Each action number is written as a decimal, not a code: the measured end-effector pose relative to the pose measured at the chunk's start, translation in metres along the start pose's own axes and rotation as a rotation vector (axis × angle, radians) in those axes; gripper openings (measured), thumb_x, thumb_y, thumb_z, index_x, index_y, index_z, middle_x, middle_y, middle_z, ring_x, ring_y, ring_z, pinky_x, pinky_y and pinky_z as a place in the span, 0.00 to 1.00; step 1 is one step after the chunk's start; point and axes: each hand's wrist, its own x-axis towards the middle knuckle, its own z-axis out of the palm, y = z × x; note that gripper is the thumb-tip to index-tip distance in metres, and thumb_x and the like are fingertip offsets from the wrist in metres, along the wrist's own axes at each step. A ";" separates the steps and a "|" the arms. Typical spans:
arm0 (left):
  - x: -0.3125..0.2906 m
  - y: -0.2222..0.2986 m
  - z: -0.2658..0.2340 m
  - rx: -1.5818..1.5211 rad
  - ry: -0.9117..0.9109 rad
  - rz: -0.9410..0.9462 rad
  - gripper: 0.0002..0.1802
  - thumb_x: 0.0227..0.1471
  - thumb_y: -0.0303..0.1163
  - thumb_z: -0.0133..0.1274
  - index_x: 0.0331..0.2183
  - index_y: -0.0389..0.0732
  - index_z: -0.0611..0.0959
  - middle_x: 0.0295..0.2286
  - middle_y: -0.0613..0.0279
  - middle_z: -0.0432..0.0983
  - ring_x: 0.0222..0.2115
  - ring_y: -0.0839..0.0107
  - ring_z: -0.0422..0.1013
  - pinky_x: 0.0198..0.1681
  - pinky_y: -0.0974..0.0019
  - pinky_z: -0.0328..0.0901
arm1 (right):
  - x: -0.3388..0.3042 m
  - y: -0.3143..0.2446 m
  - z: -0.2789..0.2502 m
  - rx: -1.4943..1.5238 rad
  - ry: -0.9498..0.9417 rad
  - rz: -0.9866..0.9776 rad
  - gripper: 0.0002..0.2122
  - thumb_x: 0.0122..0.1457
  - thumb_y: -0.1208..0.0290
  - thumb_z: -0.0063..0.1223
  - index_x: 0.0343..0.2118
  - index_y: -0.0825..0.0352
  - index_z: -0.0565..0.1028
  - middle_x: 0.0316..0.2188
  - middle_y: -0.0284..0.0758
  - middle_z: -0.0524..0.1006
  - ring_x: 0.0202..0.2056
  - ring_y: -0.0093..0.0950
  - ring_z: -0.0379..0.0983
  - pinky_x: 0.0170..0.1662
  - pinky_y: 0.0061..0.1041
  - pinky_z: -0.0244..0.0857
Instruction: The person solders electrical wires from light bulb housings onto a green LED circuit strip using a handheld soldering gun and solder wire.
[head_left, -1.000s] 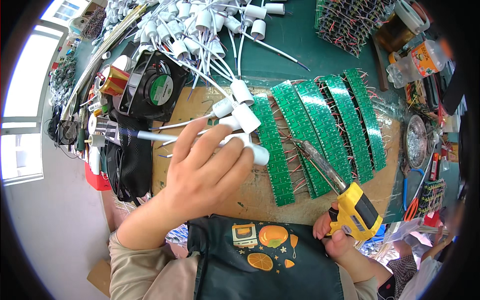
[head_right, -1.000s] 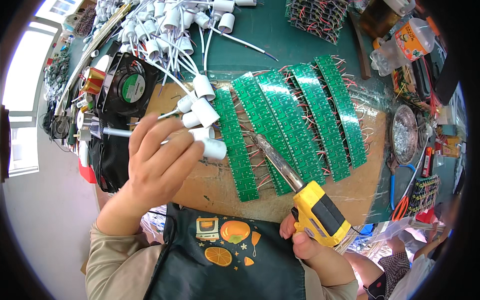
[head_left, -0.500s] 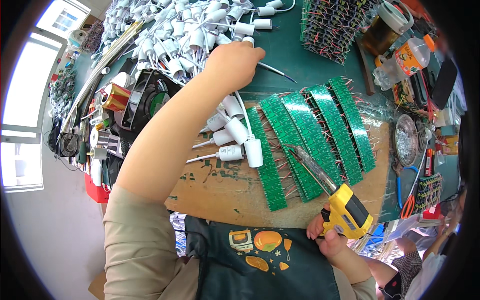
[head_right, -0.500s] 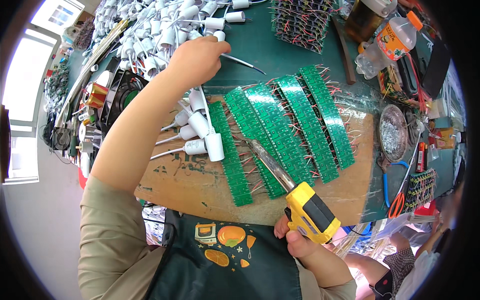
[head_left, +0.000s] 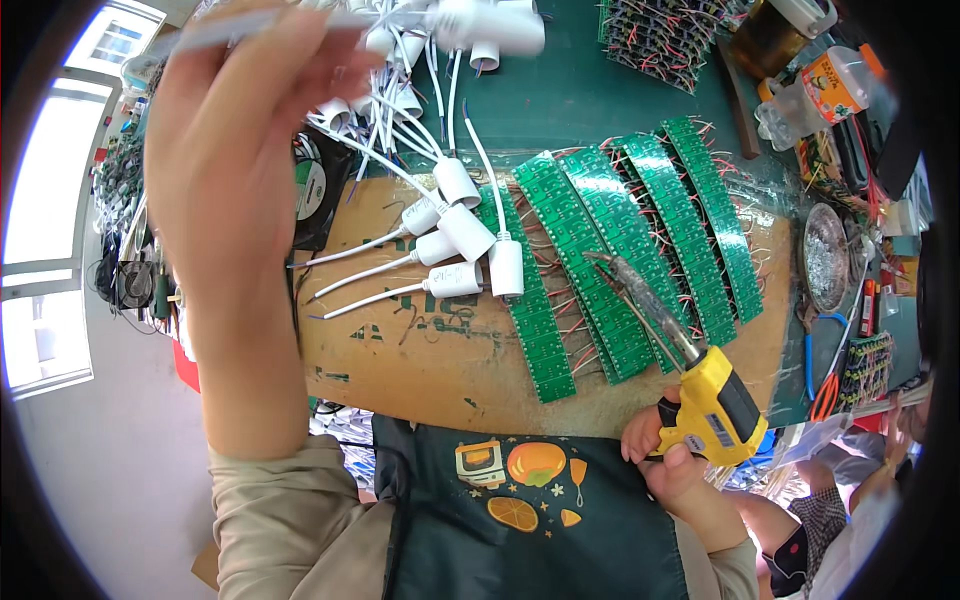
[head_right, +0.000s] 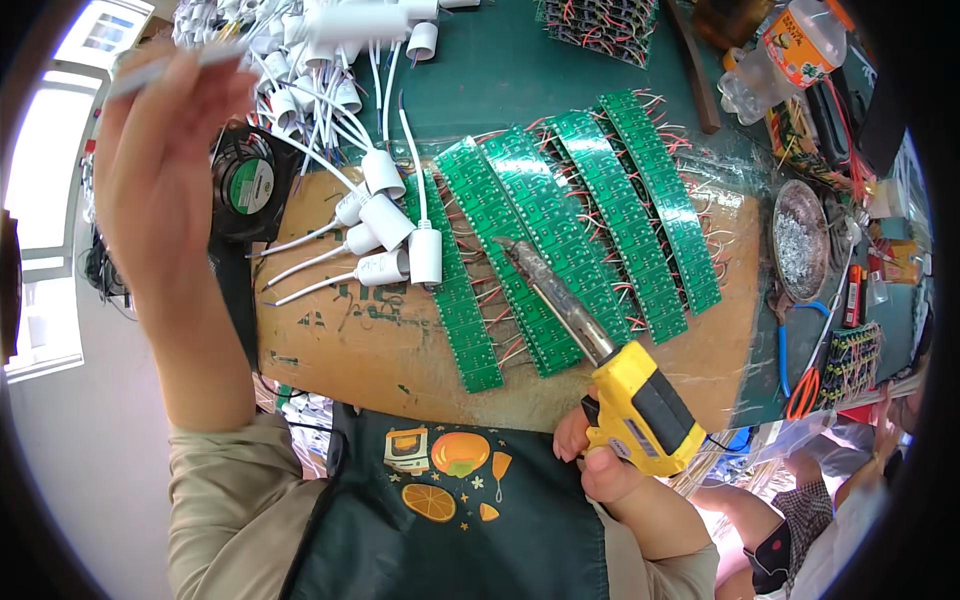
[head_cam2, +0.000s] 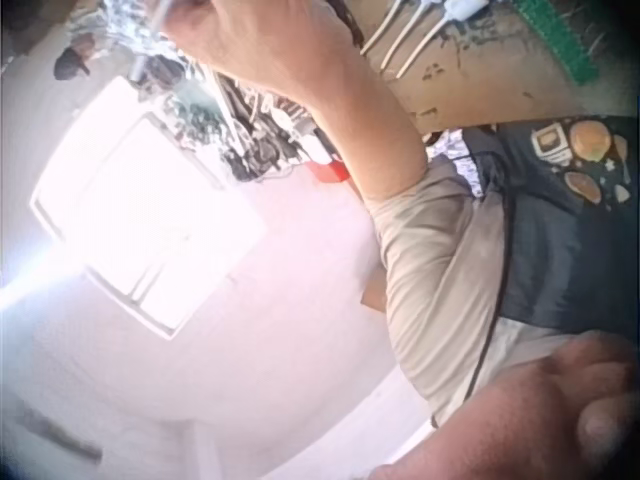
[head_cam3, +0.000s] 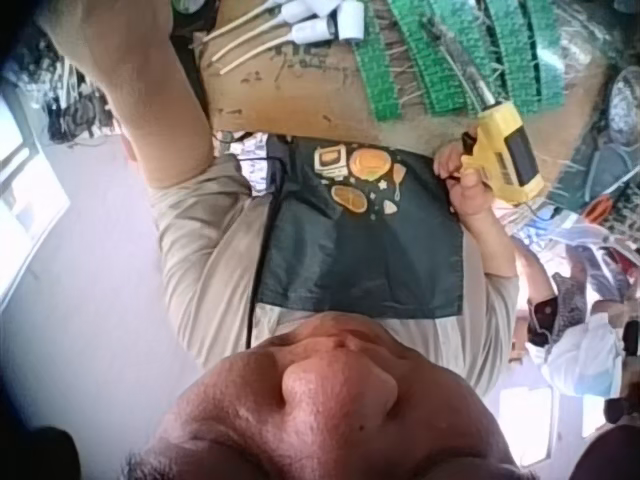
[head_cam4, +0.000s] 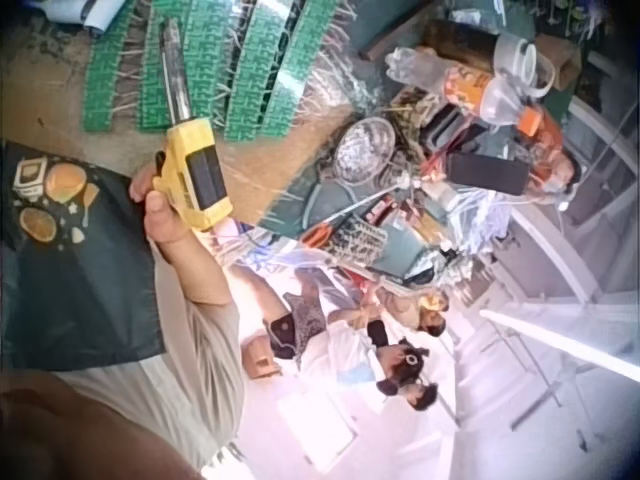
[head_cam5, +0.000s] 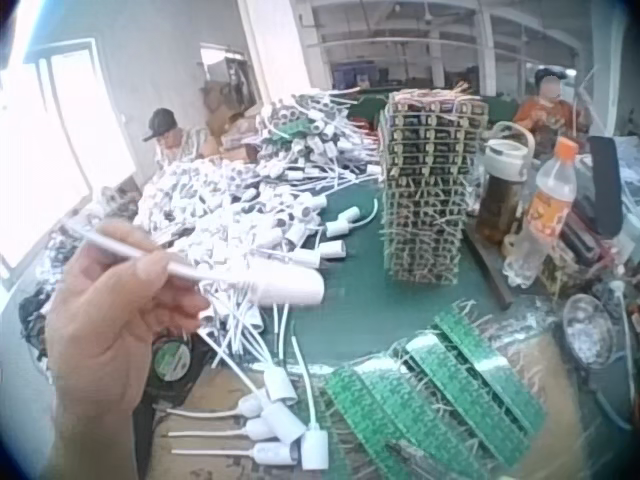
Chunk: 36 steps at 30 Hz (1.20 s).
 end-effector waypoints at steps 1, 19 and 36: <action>-0.019 0.001 -0.012 -0.079 -0.058 -0.081 0.12 0.59 0.32 0.50 0.42 0.35 0.74 0.34 0.46 0.78 0.32 0.63 0.76 0.39 0.65 0.69 | -0.001 0.001 -0.002 0.009 0.020 -0.015 0.34 0.54 0.50 0.61 0.56 0.64 0.60 0.20 0.29 0.65 0.20 0.24 0.64 0.24 0.27 0.63; -0.192 -0.025 -0.053 0.606 -0.456 0.026 0.15 0.45 0.34 0.62 0.38 0.46 0.82 0.38 0.61 0.77 0.34 0.63 0.72 0.33 0.64 0.67 | -0.001 0.006 -0.001 -0.077 -0.024 -0.078 0.32 0.57 0.50 0.59 0.56 0.65 0.59 0.20 0.29 0.65 0.18 0.23 0.63 0.21 0.25 0.62; -0.177 -0.052 -0.006 0.850 -0.602 0.398 0.25 0.34 0.23 0.59 0.41 0.43 0.80 0.36 0.57 0.73 0.29 0.62 0.72 0.32 0.63 0.67 | -0.007 -0.001 0.001 -0.152 -0.089 0.006 0.35 0.55 0.47 0.59 0.58 0.63 0.60 0.22 0.28 0.65 0.21 0.23 0.64 0.24 0.26 0.63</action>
